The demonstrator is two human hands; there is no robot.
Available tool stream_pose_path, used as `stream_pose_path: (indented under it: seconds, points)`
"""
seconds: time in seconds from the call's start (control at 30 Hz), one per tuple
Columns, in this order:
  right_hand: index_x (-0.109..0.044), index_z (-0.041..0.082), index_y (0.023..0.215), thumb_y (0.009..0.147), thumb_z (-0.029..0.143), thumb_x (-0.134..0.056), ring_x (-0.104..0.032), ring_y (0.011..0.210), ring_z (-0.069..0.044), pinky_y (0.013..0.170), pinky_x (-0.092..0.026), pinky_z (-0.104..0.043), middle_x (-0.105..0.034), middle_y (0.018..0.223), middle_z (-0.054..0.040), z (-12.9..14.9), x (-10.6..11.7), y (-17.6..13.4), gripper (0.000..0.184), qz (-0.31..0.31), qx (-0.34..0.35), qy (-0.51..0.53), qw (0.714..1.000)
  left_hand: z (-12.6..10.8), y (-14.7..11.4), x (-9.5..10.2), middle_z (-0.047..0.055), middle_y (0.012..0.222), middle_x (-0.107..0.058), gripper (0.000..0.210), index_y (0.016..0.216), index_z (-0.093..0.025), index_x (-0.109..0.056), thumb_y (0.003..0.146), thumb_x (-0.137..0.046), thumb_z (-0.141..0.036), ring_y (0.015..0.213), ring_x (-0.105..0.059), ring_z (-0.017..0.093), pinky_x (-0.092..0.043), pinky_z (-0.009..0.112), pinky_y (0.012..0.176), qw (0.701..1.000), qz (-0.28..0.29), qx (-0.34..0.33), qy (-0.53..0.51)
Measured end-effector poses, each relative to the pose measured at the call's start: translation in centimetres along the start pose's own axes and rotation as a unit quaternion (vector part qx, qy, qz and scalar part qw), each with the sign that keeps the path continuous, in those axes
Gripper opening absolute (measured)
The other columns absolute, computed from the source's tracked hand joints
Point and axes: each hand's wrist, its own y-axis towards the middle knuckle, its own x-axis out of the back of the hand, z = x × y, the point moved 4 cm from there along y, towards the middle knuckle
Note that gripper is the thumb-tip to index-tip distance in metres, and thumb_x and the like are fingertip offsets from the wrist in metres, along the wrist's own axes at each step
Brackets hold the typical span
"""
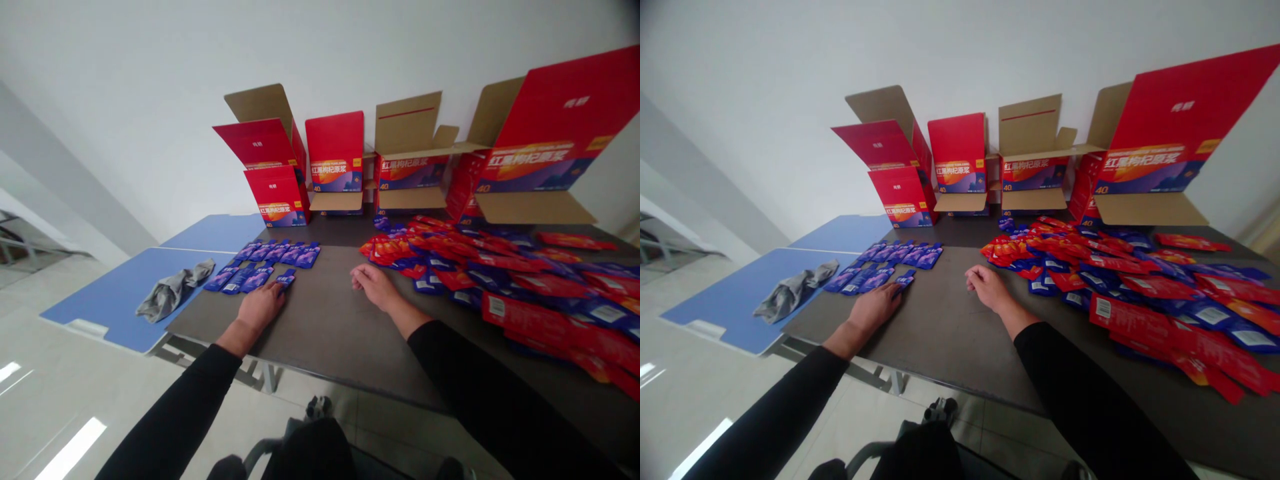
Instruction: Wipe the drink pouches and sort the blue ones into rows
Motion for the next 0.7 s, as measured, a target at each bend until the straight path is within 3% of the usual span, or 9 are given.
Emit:
stream_pose_path:
  seconds: [0.1,0.37,0.7]
  points:
    - [-0.061,0.021,0.085,0.085,0.045,-0.055,-0.06,0.062,-0.014,0.062,-0.047,-0.028,-0.062,0.071,0.0012,-0.1,0.0,0.0,0.025,0.002,0.0,0.001,1.0,0.0,0.1,-0.4,0.014,0.139,-0.059,0.05,0.135,-0.016,-0.061,0.098,-0.041,-0.043,0.121,-0.062,0.025,-0.044,0.032,0.106,1.0,0.005,0.01,-0.018]
    - [-0.061,0.021,0.085,0.086,0.044,-0.055,-0.061,0.062,-0.014,0.062,-0.047,-0.028,-0.062,0.07,0.0014,-0.4,0.0,0.0,0.023,0.003,0.003,-0.007,1.0,0.0,0.8,-0.5,0.019,0.136,-0.06,0.05,0.135,-0.009,-0.059,0.099,-0.039,-0.037,0.124,-0.059,0.026,-0.042,0.034,0.108,0.999,-0.002,0.021,-0.035]
    - [-0.061,0.021,0.085,0.086,0.044,-0.055,-0.061,0.062,-0.014,0.062,-0.048,-0.028,-0.062,0.071,0.0008,-0.1,0.0,0.0,0.024,0.002,0.002,-0.015,1.0,0.2,1.2,-0.3,0.017,0.126,-0.066,0.044,0.123,-0.012,-0.066,0.098,-0.042,-0.039,0.115,-0.062,0.028,-0.044,0.037,0.102,0.998,-0.022,0.014,-0.049]
